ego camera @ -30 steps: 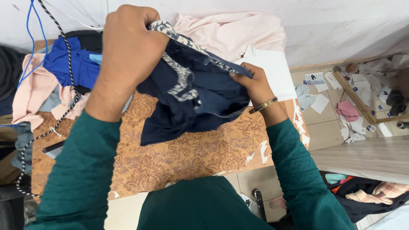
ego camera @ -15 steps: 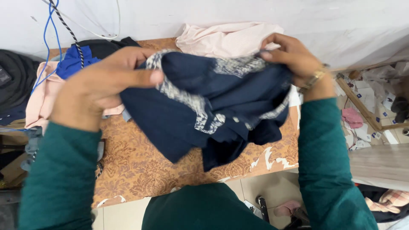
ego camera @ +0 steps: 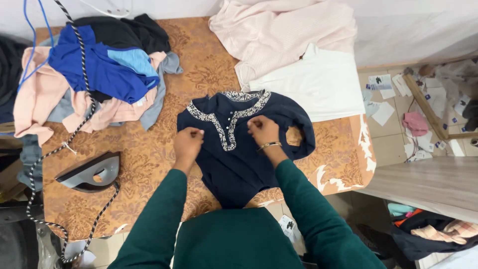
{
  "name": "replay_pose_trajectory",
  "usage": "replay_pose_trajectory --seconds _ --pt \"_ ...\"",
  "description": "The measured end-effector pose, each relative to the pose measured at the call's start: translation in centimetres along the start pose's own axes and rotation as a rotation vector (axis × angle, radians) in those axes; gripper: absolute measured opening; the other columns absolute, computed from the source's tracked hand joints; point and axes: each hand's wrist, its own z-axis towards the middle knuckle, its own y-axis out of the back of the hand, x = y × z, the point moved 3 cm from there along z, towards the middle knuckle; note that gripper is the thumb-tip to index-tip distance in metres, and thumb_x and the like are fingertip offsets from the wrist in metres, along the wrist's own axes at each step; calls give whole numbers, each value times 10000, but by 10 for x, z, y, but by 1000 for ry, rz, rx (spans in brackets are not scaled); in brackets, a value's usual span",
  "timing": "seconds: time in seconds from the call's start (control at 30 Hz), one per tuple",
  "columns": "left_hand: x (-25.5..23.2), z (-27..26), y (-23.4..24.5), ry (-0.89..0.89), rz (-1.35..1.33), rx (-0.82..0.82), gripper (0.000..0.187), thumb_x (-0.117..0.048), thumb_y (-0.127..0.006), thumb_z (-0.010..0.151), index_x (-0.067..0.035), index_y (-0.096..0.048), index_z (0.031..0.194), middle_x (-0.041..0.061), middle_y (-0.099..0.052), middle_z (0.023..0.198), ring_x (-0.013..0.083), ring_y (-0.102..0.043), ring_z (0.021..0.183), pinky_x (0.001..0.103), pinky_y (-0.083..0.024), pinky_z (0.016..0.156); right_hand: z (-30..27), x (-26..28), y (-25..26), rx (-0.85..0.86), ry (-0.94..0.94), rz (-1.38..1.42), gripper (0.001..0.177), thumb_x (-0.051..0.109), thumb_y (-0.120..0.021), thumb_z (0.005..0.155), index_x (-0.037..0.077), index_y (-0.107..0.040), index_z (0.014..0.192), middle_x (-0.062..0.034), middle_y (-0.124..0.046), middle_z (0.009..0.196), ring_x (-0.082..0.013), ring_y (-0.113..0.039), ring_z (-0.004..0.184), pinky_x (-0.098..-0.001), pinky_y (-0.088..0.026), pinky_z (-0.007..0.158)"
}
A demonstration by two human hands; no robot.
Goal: The person irons a white pair of shorts and then a dark blue long-sleeved shirt on a patterned ironing board. They smooth the garments with their hands, use a steam iron to press the fabric, and reposition the items to iron different sections.
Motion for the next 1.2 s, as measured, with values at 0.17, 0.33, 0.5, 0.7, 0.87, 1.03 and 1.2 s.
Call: replay_pose_trajectory --seconds 0.17,0.33,0.5,0.7,0.87,1.03,1.2 --pt "-20 4 -39 175 -149 74 172 -170 -716 907 -23 -766 982 87 -785 839 156 -775 746 330 -598 644 2 -14 -44 142 -138 55 157 155 -772 870 35 -784 971 -70 -790 802 -108 -755 658 -259 -600 587" --pt "-25 14 -62 139 83 -23 140 -181 -780 855 -119 -819 973 81 -785 896 227 -756 820 344 -576 767 0 -8 -61 150 58 -216 147 167 -816 829 104 -818 962 -70 -782 841 -170 -753 706 -303 -595 674" --pt "-21 20 -71 263 143 -42 115 -186 -788 835 -155 -825 939 62 -789 906 240 -758 858 351 -581 802 -6 5 -65 96 76 -358 164 183 -809 803 190 -826 965 -23 -728 889 -217 -722 760 -358 -585 711" --pt "-23 9 -77 144 182 -121 113 -167 -814 809 -116 -803 909 83 -774 903 267 -750 850 374 -581 797 3 5 -70 126 167 -409 147 193 -812 797 210 -838 941 13 -725 905 -211 -707 791 -362 -572 705" --pt "-33 0 -83 136 233 -165 121 -182 -851 792 -106 -814 877 110 -733 968 298 -728 865 406 -570 786 12 -1 -69 175 61 -378 116 234 -836 781 223 -839 896 29 -719 895 -197 -706 794 -350 -565 709" --pt "-29 0 -90 286 177 -142 110 -173 -865 768 -114 -819 849 70 -725 1005 274 -723 889 390 -572 779 8 -4 -69 244 5 -351 107 253 -832 802 203 -826 896 26 -703 905 -195 -707 827 -352 -554 729" --pt "-24 -1 -94 284 176 -106 93 -115 -823 788 -105 -809 880 74 -743 991 253 -738 904 377 -577 807 10 -7 -65 318 39 -302 120 180 -800 804 192 -825 921 12 -704 932 -198 -716 854 -348 -563 758"
